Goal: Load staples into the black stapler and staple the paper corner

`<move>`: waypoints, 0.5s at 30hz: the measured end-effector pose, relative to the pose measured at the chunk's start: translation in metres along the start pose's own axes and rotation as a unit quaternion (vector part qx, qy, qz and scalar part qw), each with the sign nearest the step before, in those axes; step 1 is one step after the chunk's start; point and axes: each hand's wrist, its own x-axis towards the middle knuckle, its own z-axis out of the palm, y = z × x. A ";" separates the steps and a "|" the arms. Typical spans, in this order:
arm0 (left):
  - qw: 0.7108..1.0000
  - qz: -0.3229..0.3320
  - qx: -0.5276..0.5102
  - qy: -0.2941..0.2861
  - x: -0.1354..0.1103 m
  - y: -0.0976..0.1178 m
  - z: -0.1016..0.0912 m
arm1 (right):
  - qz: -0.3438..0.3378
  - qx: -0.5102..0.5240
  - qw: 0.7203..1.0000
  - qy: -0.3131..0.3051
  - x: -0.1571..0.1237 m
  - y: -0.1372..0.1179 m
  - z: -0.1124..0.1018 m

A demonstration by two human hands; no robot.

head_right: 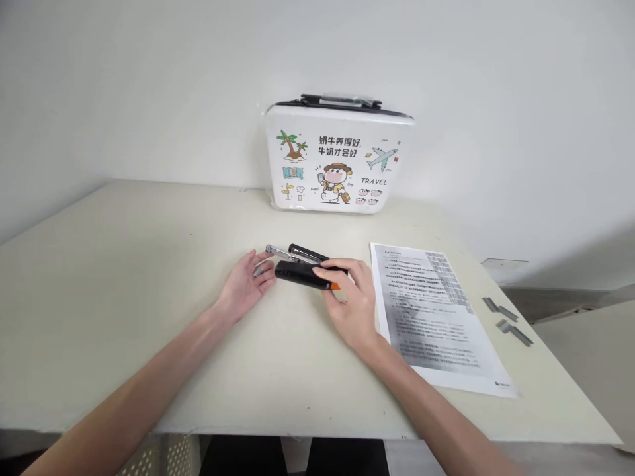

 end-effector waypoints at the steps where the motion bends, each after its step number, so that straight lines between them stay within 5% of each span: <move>1: 1.000 0.017 0.016 0.000 -0.002 0.000 0.000 | 0.021 0.009 1.000 0.003 0.000 0.000 0.000; 7: 0.980 0.130 0.145 -0.023 -0.015 -0.003 0.005 | 0.094 0.030 0.995 0.013 0.002 0.004 0.002; 12: 0.973 0.125 0.166 -0.105 -0.024 -0.009 0.013 | 0.095 0.028 0.995 0.014 0.001 0.005 0.001; 15: 0.983 0.099 0.106 -0.113 -0.023 -0.010 0.014 | 0.150 0.039 0.988 0.013 0.003 0.007 0.001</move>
